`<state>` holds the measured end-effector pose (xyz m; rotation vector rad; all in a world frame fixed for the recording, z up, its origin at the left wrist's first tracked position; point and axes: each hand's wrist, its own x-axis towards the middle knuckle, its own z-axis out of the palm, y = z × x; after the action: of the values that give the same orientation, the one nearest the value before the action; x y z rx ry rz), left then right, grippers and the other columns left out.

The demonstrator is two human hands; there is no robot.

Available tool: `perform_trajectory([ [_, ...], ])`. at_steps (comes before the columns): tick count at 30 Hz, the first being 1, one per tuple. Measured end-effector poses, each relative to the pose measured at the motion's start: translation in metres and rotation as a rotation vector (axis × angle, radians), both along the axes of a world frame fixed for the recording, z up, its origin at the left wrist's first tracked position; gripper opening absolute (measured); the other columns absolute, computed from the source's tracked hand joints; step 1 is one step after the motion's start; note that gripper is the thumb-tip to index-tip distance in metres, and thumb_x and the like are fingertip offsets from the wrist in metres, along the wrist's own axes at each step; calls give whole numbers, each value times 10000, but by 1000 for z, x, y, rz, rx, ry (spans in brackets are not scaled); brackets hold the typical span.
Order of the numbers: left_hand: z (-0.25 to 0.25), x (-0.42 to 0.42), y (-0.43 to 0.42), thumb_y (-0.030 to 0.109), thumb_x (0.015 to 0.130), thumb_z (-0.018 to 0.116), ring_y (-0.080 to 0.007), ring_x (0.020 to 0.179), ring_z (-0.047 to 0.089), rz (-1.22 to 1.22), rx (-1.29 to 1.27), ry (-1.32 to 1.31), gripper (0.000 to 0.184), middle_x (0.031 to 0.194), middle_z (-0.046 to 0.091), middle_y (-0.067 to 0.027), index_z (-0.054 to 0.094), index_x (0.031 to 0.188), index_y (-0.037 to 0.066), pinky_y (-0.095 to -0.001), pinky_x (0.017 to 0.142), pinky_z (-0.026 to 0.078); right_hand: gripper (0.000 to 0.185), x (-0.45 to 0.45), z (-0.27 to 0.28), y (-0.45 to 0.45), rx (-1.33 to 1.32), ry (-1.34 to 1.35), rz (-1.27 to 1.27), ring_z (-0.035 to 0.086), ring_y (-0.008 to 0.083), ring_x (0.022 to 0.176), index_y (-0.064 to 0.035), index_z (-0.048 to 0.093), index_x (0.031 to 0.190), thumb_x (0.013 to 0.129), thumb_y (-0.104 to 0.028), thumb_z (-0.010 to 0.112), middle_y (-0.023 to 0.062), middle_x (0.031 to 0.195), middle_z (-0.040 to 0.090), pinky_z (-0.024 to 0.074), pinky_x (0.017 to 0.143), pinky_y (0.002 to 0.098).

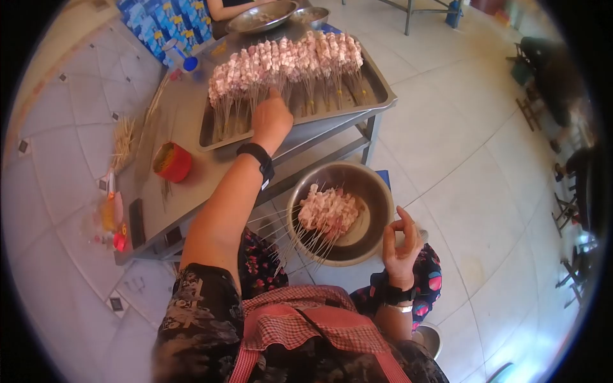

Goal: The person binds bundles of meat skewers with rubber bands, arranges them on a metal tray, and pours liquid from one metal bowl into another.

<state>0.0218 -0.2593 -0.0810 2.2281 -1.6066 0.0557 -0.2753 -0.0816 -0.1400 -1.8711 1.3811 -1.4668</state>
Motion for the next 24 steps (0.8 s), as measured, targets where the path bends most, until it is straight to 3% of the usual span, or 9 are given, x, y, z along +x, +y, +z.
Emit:
perform_trajectory([
  [7,-9,15,-17,57,746,539,-412,893,596,-144,132,-42,286,896,620,-269,553,1008,-56,-459,780,475,418,1,1,2,76,-3,52,574,212,594,25,539,1151,735,50,576,97,678,575,470,592,303],
  [10,-11,17,-13,100,785,536,-415,917,588,-109,165,-16,275,917,615,-274,546,1019,-44,-464,792,469,427,4,-7,4,90,9,44,577,213,601,14,532,1171,747,37,579,103,691,579,476,596,310],
  [13,-9,20,4,239,861,497,-421,915,587,-138,95,-72,391,941,607,-287,490,1132,-42,-474,802,465,394,3,-18,7,60,6,11,575,210,603,-3,533,1182,791,-6,582,109,707,580,479,588,318],
  [16,16,13,49,303,868,501,-402,888,599,-199,-189,-45,495,941,621,-254,457,1243,-17,-461,795,476,314,2,-22,10,221,-120,-34,555,142,598,3,528,1167,873,-99,566,92,665,573,463,570,280],
  [17,17,15,67,293,861,539,-364,875,618,-297,-399,-23,470,938,633,-225,492,1213,-13,-409,784,492,286,5,-14,13,248,-199,-30,560,128,619,4,528,1157,896,-111,539,75,670,575,459,581,260],
  [18,14,12,88,310,899,537,-257,862,641,-310,-495,150,398,949,659,-155,534,1164,13,-327,785,492,279,4,-19,13,245,-269,-11,569,128,636,12,520,1156,914,-127,513,68,700,586,468,608,246],
  [20,-5,12,129,284,912,529,-193,839,636,-350,-408,679,337,952,664,-107,567,1118,21,-301,767,490,349,5,-27,17,435,-490,63,593,155,654,30,471,1202,922,-176,494,90,765,603,484,624,249],
  [22,-13,13,173,238,918,522,-152,819,624,-255,176,1285,280,957,660,-92,583,1086,22,-276,756,479,407,10,-20,23,802,-646,159,616,193,721,32,418,1250,914,-182,500,131,870,612,500,627,272],
  [24,-28,-2,204,195,919,511,-110,774,605,-166,435,1442,259,954,659,-78,578,1091,14,-241,681,477,461,21,-20,33,1050,-712,246,630,224,759,34,359,1290,909,-185,498,162,949,609,511,620,292],
])
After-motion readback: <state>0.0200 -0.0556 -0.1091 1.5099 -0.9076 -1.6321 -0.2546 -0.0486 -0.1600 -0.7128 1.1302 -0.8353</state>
